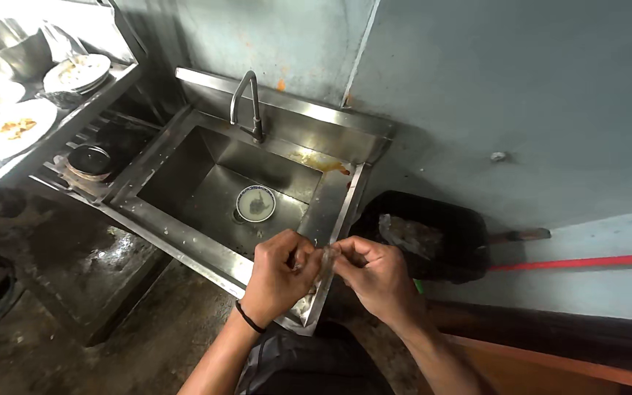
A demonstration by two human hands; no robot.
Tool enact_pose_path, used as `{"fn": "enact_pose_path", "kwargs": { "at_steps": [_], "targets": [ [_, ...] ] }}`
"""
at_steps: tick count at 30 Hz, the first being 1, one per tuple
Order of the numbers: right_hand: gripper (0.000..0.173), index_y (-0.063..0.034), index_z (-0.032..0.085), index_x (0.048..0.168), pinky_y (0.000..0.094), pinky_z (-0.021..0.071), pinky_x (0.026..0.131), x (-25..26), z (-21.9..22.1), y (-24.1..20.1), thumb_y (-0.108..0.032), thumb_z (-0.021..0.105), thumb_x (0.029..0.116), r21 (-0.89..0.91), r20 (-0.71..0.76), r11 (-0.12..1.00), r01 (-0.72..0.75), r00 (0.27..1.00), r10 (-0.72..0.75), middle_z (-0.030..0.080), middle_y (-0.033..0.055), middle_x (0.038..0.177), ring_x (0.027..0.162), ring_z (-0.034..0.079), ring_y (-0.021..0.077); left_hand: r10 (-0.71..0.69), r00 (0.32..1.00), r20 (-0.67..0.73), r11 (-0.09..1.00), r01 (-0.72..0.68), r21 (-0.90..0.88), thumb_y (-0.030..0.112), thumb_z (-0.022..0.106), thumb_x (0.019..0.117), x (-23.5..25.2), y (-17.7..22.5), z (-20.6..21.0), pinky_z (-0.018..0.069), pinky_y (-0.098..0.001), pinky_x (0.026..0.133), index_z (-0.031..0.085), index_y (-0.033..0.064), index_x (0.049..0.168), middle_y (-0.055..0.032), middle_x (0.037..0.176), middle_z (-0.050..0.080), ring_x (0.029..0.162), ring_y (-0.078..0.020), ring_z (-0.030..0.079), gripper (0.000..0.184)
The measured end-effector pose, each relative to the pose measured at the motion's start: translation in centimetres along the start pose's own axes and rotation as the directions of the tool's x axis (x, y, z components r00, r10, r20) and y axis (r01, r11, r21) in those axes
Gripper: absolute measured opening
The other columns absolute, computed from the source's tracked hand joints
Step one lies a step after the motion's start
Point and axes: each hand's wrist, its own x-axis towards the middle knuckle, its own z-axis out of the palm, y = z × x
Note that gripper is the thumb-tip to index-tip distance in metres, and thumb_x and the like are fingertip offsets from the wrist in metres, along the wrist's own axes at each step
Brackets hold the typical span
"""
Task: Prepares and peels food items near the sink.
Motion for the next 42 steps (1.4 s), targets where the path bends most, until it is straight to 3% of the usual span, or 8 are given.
{"fn": "enact_pose_path", "kwargs": {
  "at_steps": [4,10,17,21,24,29,38,42],
  "targets": [
    [0.005,-0.0184,0.074,0.089,0.0240,0.0533,0.045,0.0,0.4,0.6,-0.023,0.073,0.0891,-0.263,-0.118,0.964,-0.044,0.993,0.013,0.068,-0.0089,0.068,0.052,0.061,0.0036,0.183,0.983,0.012,0.978,-0.183,0.097,0.004,0.073,0.0857,-0.2,0.1,0.7,0.0605,-0.0253,0.069,0.073,0.0036,0.088,-0.0045,0.094,0.069,0.082,-0.0099,0.067,0.003],
    [0.003,-0.0188,0.073,0.085,0.0242,0.0540,0.049,-0.4,1.1,-0.1,-0.020,0.075,0.0854,-0.292,-0.175,0.951,-0.106,0.983,0.056,0.068,-0.0094,0.067,0.055,0.063,0.0021,0.147,0.989,0.021,0.958,-0.147,0.247,0.012,0.071,0.0920,-1.1,-0.4,1.8,0.0610,-0.0249,0.080,0.077,0.0037,0.098,-0.0045,0.099,0.071,0.092,-0.0096,0.069,0.012],
    [0.002,-0.0177,0.073,0.084,0.0176,0.0522,0.047,-1.0,0.8,0.0,-0.020,0.073,0.0829,-0.226,-0.093,0.972,0.061,0.992,-0.084,0.067,-0.0104,0.066,0.053,0.061,-0.0008,0.080,0.996,0.025,0.977,-0.084,0.197,0.015,0.073,0.0898,-1.2,0.4,1.4,0.0607,-0.0235,0.074,0.076,0.0059,0.094,-0.0010,0.095,0.071,0.084,-0.0064,0.068,0.010],
    [0.003,-0.0157,0.074,0.085,0.0168,0.0511,0.047,-0.6,0.0,0.3,-0.017,0.072,0.0832,-0.157,0.022,0.973,0.167,0.986,-0.165,0.065,-0.0095,0.066,0.053,0.058,-0.0001,0.024,0.999,0.040,0.990,-0.029,0.141,0.016,0.075,0.0861,-1.2,0.2,1.1,0.0587,-0.0227,0.062,0.072,0.0081,0.083,0.0018,0.084,0.067,0.072,-0.0048,0.065,0.009],
    [0.003,-0.0168,0.074,0.084,0.0186,0.0498,0.045,-0.4,-0.1,0.1,-0.016,0.071,0.0829,-0.119,0.045,0.985,0.121,0.992,-0.117,0.064,-0.0081,0.064,0.051,0.058,0.0023,0.026,0.999,0.025,0.996,-0.028,0.080,0.015,0.076,0.0826,-1.1,0.0,1.2,0.0546,-0.0216,0.055,0.068,0.0091,0.077,0.0030,0.077,0.063,0.065,-0.0042,0.061,0.011],
    [0.004,-0.0164,0.074,0.085,0.0228,0.0493,0.042,-0.5,1.0,0.0,-0.015,0.070,0.0831,-0.017,-0.031,0.999,0.040,0.999,-0.040,0.065,-0.0046,0.063,0.048,0.058,0.0070,0.044,0.998,0.038,0.995,-0.047,0.088,0.016,0.078,0.0791,-0.6,0.0,0.8,0.0519,-0.0211,0.055,0.064,0.0103,0.075,0.0035,0.075,0.061,0.066,-0.0041,0.059,0.015],
    [0.006,-0.0117,0.074,0.086,0.0256,0.0489,0.041,-0.6,1.8,-0.6,-0.011,0.068,0.0850,0.148,-0.096,0.989,-0.023,0.995,0.037,0.066,0.0010,0.064,0.046,0.056,0.0115,0.031,0.999,-0.017,0.999,-0.031,-0.016,0.016,0.073,0.0823,-0.4,-0.3,0.7,0.0489,-0.0220,0.052,0.064,0.0100,0.076,0.0031,0.074,0.060,0.062,-0.0050,0.056,0.013],
    [0.009,-0.0141,0.073,0.094,0.0233,0.0521,0.043,-0.4,1.8,0.0,-0.015,0.066,0.0874,0.042,-0.042,0.995,0.095,0.995,-0.093,0.067,-0.0041,0.069,0.050,0.059,0.0073,0.038,0.999,-0.009,0.999,-0.038,-0.002,0.017,0.073,0.0824,-0.3,-0.4,0.6,0.0484,-0.0214,0.052,0.063,0.0103,0.075,0.0033,0.074,0.059,0.063,-0.0047,0.056,0.014]
  ]
}}
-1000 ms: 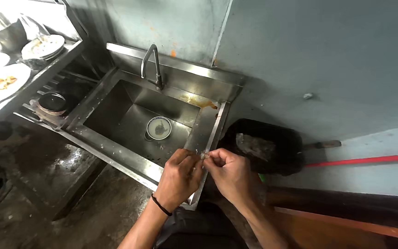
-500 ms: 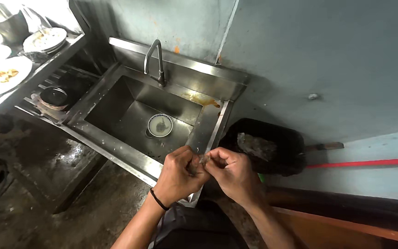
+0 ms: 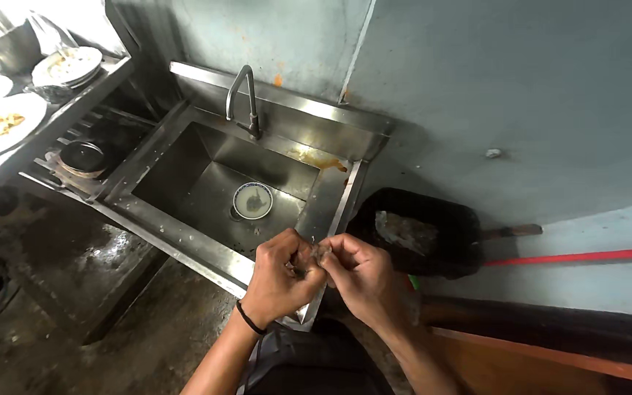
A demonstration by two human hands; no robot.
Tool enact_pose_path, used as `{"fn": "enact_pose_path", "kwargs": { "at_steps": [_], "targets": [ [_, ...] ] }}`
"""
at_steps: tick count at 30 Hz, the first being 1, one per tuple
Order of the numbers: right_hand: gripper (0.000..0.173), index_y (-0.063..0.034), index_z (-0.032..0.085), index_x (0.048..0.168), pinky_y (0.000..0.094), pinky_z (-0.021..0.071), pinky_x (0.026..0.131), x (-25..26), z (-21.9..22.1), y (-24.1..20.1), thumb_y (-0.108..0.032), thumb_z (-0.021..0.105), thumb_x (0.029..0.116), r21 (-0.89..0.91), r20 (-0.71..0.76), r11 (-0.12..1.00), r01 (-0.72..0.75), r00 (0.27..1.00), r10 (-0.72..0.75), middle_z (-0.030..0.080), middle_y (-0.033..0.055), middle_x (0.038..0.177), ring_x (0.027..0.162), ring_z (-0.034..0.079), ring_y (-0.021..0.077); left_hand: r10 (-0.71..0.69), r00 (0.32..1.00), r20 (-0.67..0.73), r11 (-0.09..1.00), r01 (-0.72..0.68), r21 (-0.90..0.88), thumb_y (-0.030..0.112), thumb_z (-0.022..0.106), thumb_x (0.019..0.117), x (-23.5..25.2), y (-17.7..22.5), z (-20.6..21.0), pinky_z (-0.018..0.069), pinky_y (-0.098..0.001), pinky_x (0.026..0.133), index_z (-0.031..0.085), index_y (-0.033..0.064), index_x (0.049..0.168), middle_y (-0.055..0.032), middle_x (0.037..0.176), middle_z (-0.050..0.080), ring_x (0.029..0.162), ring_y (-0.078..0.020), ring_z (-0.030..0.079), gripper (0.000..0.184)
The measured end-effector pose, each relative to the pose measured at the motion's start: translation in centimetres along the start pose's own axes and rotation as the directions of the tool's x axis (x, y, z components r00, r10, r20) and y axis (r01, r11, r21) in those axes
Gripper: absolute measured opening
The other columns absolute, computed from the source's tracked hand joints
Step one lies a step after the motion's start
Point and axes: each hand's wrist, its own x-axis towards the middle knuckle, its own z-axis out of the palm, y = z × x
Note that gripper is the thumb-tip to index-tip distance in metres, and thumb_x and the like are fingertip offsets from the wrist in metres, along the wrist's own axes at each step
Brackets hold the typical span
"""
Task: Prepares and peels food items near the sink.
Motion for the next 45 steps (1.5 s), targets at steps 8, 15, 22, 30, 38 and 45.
{"fn": "enact_pose_path", "kwargs": {
  "at_steps": [8,15,22,30,38,45],
  "targets": [
    [0.018,-0.0131,0.077,0.101,0.0148,0.0534,0.061,1.4,-2.0,0.2,-0.024,0.071,0.0878,-0.271,0.152,0.883,0.384,0.922,-0.355,0.066,-0.0079,0.093,0.074,0.060,-0.0027,0.023,0.983,0.180,0.994,-0.041,0.097,0.015,0.075,0.0847,0.5,0.5,-1.6,0.0532,-0.0219,0.057,0.064,0.0089,0.078,0.0014,0.079,0.060,0.068,-0.0055,0.059,0.014],
    [0.008,-0.0181,0.068,0.083,0.0136,0.0489,0.051,1.9,-2.4,0.2,-0.025,0.072,0.0832,-0.334,0.223,0.882,0.334,0.937,-0.270,0.059,-0.0118,0.077,0.062,0.055,-0.0044,0.091,0.972,0.216,0.966,-0.138,0.216,0.019,0.073,0.0843,0.5,0.8,-1.5,0.0559,-0.0269,0.067,0.068,0.0097,0.080,0.0020,0.080,0.062,0.076,-0.0087,0.062,0.011],
    [0.003,-0.0187,0.068,0.086,0.0183,0.0522,0.048,1.5,-2.1,-0.1,-0.019,0.070,0.0845,-0.172,0.170,0.977,0.126,0.981,-0.096,0.062,-0.0094,0.071,0.056,0.058,0.0020,0.106,0.979,0.174,0.978,-0.134,0.161,0.016,0.074,0.0857,0.1,1.0,-0.9,0.0582,-0.0266,0.070,0.070,0.0090,0.083,0.0006,0.086,0.066,0.081,-0.0086,0.065,0.008],
    [0.020,-0.0176,0.073,0.104,0.0197,0.0600,0.061,1.4,-2.6,-0.4,-0.034,0.071,0.0940,-0.192,0.274,0.943,0.272,0.938,-0.215,0.068,-0.0098,0.094,0.074,0.066,0.0011,0.124,0.986,0.116,0.946,-0.153,0.285,0.023,0.077,0.0851,0.2,1.2,-0.8,0.0582,-0.0274,0.069,0.070,0.0079,0.084,-0.0004,0.082,0.066,0.077,-0.0100,0.065,0.017],
    [0.010,-0.0147,0.073,0.099,0.0200,0.0606,0.064,1.0,-2.5,-0.4,-0.020,0.065,0.0978,-0.161,0.221,0.959,0.234,0.955,-0.196,0.069,-0.0074,0.095,0.075,0.066,0.0033,0.129,0.987,0.094,0.943,-0.151,0.296,0.023,0.075,0.0895,-0.4,1.1,-0.6,0.0590,-0.0278,0.071,0.072,0.0076,0.085,-0.0010,0.085,0.068,0.081,-0.0107,0.066,0.017],
    [0.007,-0.0141,0.072,0.099,0.0230,0.0606,0.060,0.3,-2.0,-0.6,-0.014,0.066,0.0962,-0.079,0.128,0.981,0.179,0.977,-0.168,0.069,-0.0048,0.092,0.070,0.066,0.0077,0.131,0.985,0.113,0.972,-0.150,0.183,0.015,0.073,0.0883,-0.5,1.7,-0.5,0.0579,-0.0257,0.068,0.068,0.0073,0.081,-0.0009,0.081,0.066,0.076,-0.0091,0.065,0.012]
  ]
}}
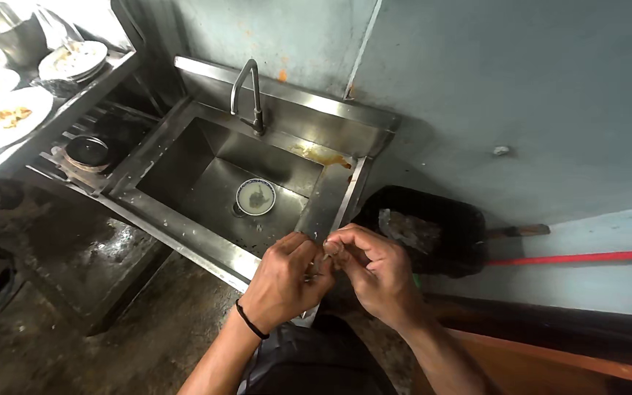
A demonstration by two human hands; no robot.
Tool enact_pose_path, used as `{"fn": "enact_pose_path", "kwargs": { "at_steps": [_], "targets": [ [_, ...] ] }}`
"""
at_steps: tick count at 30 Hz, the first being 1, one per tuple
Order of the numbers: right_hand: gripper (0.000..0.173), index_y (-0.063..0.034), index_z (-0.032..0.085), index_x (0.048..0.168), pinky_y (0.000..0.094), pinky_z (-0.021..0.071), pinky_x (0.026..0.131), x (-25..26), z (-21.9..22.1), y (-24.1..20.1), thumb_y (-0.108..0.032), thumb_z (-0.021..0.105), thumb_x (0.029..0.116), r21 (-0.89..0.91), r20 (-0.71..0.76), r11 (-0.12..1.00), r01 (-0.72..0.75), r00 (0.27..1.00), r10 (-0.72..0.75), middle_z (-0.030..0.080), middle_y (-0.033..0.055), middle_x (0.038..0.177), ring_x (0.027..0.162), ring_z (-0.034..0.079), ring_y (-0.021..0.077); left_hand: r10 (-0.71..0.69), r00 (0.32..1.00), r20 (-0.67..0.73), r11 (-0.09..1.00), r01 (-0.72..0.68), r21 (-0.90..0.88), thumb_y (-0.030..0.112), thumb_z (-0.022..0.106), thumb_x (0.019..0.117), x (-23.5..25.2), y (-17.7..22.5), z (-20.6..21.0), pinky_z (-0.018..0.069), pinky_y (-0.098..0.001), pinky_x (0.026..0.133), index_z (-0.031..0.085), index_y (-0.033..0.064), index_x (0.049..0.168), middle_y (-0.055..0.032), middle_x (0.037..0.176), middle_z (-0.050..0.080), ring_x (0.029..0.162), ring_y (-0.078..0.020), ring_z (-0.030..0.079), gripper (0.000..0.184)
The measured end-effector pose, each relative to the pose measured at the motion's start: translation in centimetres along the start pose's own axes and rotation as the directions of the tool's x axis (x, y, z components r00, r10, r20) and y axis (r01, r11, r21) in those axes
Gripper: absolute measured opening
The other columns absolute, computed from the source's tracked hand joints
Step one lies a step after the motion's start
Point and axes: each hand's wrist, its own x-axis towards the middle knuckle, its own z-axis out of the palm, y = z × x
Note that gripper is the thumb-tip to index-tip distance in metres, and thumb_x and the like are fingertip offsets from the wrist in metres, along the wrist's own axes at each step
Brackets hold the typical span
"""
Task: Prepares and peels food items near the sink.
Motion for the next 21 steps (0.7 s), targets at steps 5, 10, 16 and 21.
{"fn": "enact_pose_path", "kwargs": {
  "at_steps": [5,10,16,21],
  "targets": [
    [0.007,-0.0145,0.070,0.100,0.0211,0.0569,0.054,-0.3,0.6,-0.4,-0.018,0.064,0.0989,0.011,-0.054,0.999,-0.040,0.998,0.041,0.068,-0.0053,0.081,0.063,0.064,0.0067,-0.032,0.999,-0.003,0.996,0.031,-0.085,0.012,0.075,0.0859,0.3,0.3,-0.2,0.0549,-0.0221,0.058,0.066,0.0071,0.079,0.0000,0.078,0.064,0.067,-0.0060,0.061,0.012],
    [0.009,-0.0118,0.071,0.100,0.0224,0.0594,0.057,-0.5,0.8,-0.9,-0.017,0.064,0.1000,0.107,-0.094,0.992,-0.066,0.993,0.076,0.069,-0.0020,0.081,0.063,0.066,0.0092,-0.048,0.999,-0.016,0.988,0.045,-0.150,0.012,0.076,0.0846,0.3,0.3,-0.5,0.0501,-0.0202,0.054,0.066,0.0071,0.079,0.0011,0.075,0.063,0.062,-0.0041,0.057,0.012],
    [0.010,-0.0113,0.071,0.100,0.0214,0.0593,0.056,-0.2,0.5,-0.8,-0.016,0.062,0.1003,0.114,-0.138,0.990,-0.086,0.985,0.101,0.070,-0.0024,0.077,0.062,0.066,0.0083,-0.069,0.996,-0.056,0.973,0.054,-0.224,0.011,0.077,0.0844,0.2,0.2,-0.4,0.0522,-0.0217,0.055,0.067,0.0072,0.080,0.0013,0.076,0.065,0.065,-0.0054,0.060,0.011],
    [0.014,-0.0102,0.069,0.102,0.0275,0.0627,0.059,0.3,-0.1,-1.3,-0.021,0.060,0.1033,0.200,-0.133,0.969,-0.146,0.976,0.175,0.070,0.0020,0.079,0.063,0.069,0.0147,-0.225,0.952,-0.205,0.827,0.075,-0.557,0.006,0.071,0.0908,-0.3,-0.4,0.6,0.0570,-0.0281,0.059,0.068,0.0025,0.093,-0.0058,0.080,0.068,0.064,-0.0119,0.063,0.005]
  ]
}}
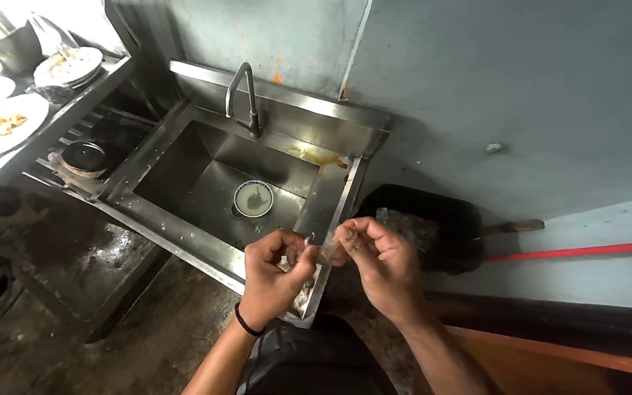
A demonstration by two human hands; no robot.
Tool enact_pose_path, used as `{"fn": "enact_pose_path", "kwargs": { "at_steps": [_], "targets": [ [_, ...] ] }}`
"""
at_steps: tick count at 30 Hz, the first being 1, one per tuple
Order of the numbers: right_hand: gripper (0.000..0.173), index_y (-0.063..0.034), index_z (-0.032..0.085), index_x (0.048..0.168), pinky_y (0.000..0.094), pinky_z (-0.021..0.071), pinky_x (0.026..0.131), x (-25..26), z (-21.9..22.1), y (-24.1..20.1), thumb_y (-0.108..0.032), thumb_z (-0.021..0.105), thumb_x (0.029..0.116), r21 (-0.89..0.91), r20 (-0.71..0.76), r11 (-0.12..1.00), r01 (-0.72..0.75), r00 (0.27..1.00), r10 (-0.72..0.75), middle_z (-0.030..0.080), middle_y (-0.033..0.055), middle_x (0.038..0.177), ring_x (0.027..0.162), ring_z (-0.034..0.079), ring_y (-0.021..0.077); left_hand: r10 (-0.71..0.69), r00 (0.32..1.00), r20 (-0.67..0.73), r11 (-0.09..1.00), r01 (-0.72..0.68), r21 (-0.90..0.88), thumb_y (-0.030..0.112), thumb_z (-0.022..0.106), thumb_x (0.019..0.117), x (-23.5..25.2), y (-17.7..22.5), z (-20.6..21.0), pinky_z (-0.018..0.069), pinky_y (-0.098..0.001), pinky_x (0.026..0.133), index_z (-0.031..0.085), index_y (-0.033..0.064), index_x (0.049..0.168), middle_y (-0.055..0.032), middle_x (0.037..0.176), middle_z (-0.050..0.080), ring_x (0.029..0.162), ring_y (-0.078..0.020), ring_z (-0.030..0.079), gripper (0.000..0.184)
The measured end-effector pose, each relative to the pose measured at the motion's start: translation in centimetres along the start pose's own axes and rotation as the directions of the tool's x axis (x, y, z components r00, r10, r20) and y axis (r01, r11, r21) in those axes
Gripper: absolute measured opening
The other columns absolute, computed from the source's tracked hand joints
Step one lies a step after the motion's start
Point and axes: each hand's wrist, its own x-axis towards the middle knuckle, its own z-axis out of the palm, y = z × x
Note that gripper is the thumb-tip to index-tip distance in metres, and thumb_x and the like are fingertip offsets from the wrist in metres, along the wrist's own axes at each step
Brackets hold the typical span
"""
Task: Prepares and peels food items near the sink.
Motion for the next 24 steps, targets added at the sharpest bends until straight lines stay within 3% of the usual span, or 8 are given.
{"fn": "enact_pose_path", "kwargs": {
  "at_steps": [4,7,10,12,14,16,19,24],
  "targets": [
    [0.015,-0.0106,0.068,0.105,0.0302,0.0633,0.062,0.1,0.1,0.0,-0.022,0.059,0.1042,0.049,0.015,0.998,-0.029,0.999,0.028,0.069,0.0038,0.082,0.067,0.069,0.0171,-0.133,0.976,-0.172,0.961,0.084,-0.264,0.008,0.072,0.0940,-0.2,-0.7,0.4,0.0607,-0.0284,0.065,0.070,0.0056,0.099,-0.0099,0.088,0.072,0.068,-0.0137,0.069,0.006],
    [0.018,-0.0116,0.067,0.111,0.0337,0.0642,0.065,-0.2,0.3,0.2,-0.026,0.058,0.1044,0.070,0.079,0.995,-0.073,0.995,0.067,0.070,0.0055,0.087,0.072,0.071,0.0197,-0.159,0.961,-0.226,0.951,0.088,-0.297,0.009,0.072,0.0946,-0.2,-0.7,0.4,0.0602,-0.0273,0.067,0.070,0.0052,0.099,-0.0099,0.089,0.071,0.070,-0.0130,0.068,0.006],
    [0.034,-0.0159,0.067,0.122,0.0286,0.0618,0.062,-0.8,0.7,0.5,-0.041,0.066,0.0990,-0.052,0.141,0.999,0.006,0.990,0.002,0.070,-0.0018,0.093,0.073,0.068,0.0124,-0.108,0.967,-0.231,0.968,0.049,-0.247,0.004,0.074,0.0913,-0.2,-0.4,0.7,0.0609,-0.0284,0.066,0.069,0.0033,0.102,-0.0107,0.087,0.072,0.069,-0.0141,0.069,0.012],
    [0.021,-0.0145,0.070,0.113,0.0254,0.0607,0.057,-1.0,1.4,0.9,-0.030,0.069,0.0979,-0.121,0.121,0.987,0.103,0.989,-0.088,0.067,-0.0036,0.094,0.069,0.066,0.0088,-0.073,0.972,-0.225,0.977,0.025,-0.211,0.001,0.074,0.0896,-0.2,-0.2,0.9,0.0618,-0.0300,0.067,0.068,0.0020,0.105,-0.0121,0.089,0.072,0.071,-0.0161,0.070,0.017],
    [0.010,-0.0133,0.071,0.104,0.0260,0.0626,0.055,-1.0,1.9,1.2,-0.021,0.068,0.0983,-0.128,0.090,0.985,0.111,0.991,-0.100,0.068,-0.0030,0.091,0.065,0.067,0.0096,-0.051,0.969,-0.243,0.979,0.001,-0.205,-0.001,0.075,0.0885,-0.1,-0.2,1.0,0.0625,-0.0300,0.070,0.068,0.0024,0.109,-0.0119,0.092,0.073,0.074,-0.0163,0.071,0.022],
    [0.008,-0.0106,0.071,0.104,0.0278,0.0645,0.056,-0.9,2.0,1.3,-0.013,0.066,0.0977,-0.083,0.068,0.991,0.108,0.992,-0.102,0.070,-0.0009,0.091,0.065,0.069,0.0124,-0.042,0.963,-0.264,0.972,-0.021,-0.234,0.000,0.075,0.0900,-0.1,-0.4,0.8,0.0621,-0.0294,0.073,0.066,0.0038,0.113,-0.0118,0.096,0.072,0.078,-0.0160,0.071,0.025],
    [0.009,-0.0103,0.071,0.106,0.0288,0.0648,0.057,-0.6,1.8,1.5,-0.013,0.067,0.0981,-0.059,0.011,0.991,0.117,0.993,-0.117,0.071,0.0004,0.092,0.066,0.070,0.0142,-0.096,0.954,-0.285,0.938,-0.009,-0.346,0.003,0.075,0.0912,-0.3,-0.9,0.7,0.0616,-0.0316,0.076,0.065,0.0060,0.116,-0.0128,0.097,0.071,0.081,-0.0177,0.071,0.026],
    [0.011,-0.0108,0.069,0.109,0.0279,0.0653,0.060,-0.2,1.5,2.0,-0.016,0.066,0.0998,-0.117,-0.017,0.966,0.229,0.972,-0.233,0.067,-0.0004,0.099,0.072,0.069,0.0113,-0.251,0.919,-0.303,0.866,0.074,-0.494,0.008,0.078,0.0892,-1.0,-1.4,0.5,0.0616,-0.0317,0.076,0.068,0.0087,0.110,-0.0132,0.097,0.072,0.082,-0.0176,0.072,0.023]
  ]
}}
